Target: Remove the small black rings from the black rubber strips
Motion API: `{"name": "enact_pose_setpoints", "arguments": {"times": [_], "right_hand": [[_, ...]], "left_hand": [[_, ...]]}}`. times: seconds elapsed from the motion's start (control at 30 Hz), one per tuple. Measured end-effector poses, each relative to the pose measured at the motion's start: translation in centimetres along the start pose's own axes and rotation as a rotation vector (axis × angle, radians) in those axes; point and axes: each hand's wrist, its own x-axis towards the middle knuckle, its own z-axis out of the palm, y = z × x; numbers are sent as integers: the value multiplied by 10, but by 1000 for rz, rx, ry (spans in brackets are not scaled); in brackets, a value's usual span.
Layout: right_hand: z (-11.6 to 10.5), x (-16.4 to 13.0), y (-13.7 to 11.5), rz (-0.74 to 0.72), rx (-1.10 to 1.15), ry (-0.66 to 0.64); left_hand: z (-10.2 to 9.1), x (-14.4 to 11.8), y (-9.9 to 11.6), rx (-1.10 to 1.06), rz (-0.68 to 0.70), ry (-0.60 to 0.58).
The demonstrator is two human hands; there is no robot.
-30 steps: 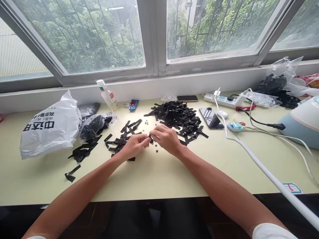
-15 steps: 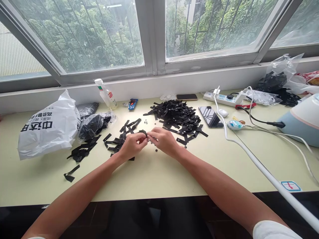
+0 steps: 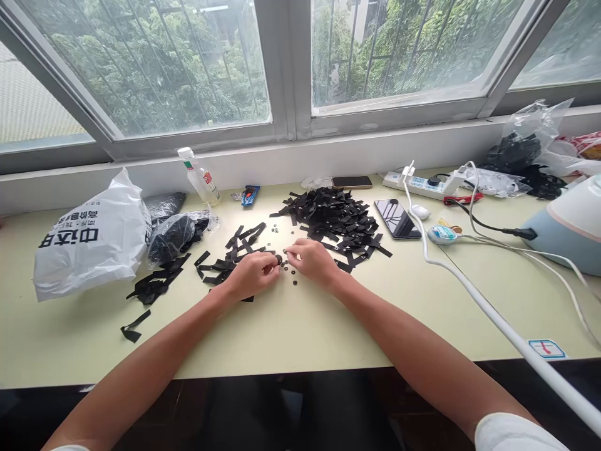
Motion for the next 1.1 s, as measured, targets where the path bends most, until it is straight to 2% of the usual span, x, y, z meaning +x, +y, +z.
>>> {"name": "enact_pose_setpoints", "arguments": {"times": [0.17, 0.3, 0.4, 0.5, 0.6, 0.7, 0.8, 0.9, 1.0, 1.1], "right_hand": [[-4, 2, 12, 99, -155, -36], [-15, 5, 24, 213, -248, 97], [-27, 7, 44, 338, -402, 224], [-35, 7, 65, 474, -528, 158], [-37, 8, 74, 512, -523, 137], [-37, 9, 68, 401, -466, 189], [-33, 9, 50, 186, -370, 212], [-22, 6, 27, -17, -269, 162], [-8, 3, 8, -198, -209, 87], [2, 2, -2, -276, -188, 69]], "left_hand": [[-3, -2, -11, 291, -164, 42], [-11, -1, -15, 418, -254, 105], [-15, 0, -11, 425, -248, 173], [-16, 1, -5, 419, -208, 203], [-14, 1, -3, 399, -178, 194], [-8, 0, -1, 322, -127, 185], [-2, -2, 2, 168, -106, 184], [1, -2, 6, 40, -105, 228], [0, -1, 8, 40, -62, 290], [-3, 1, 8, 23, -21, 258]]}}
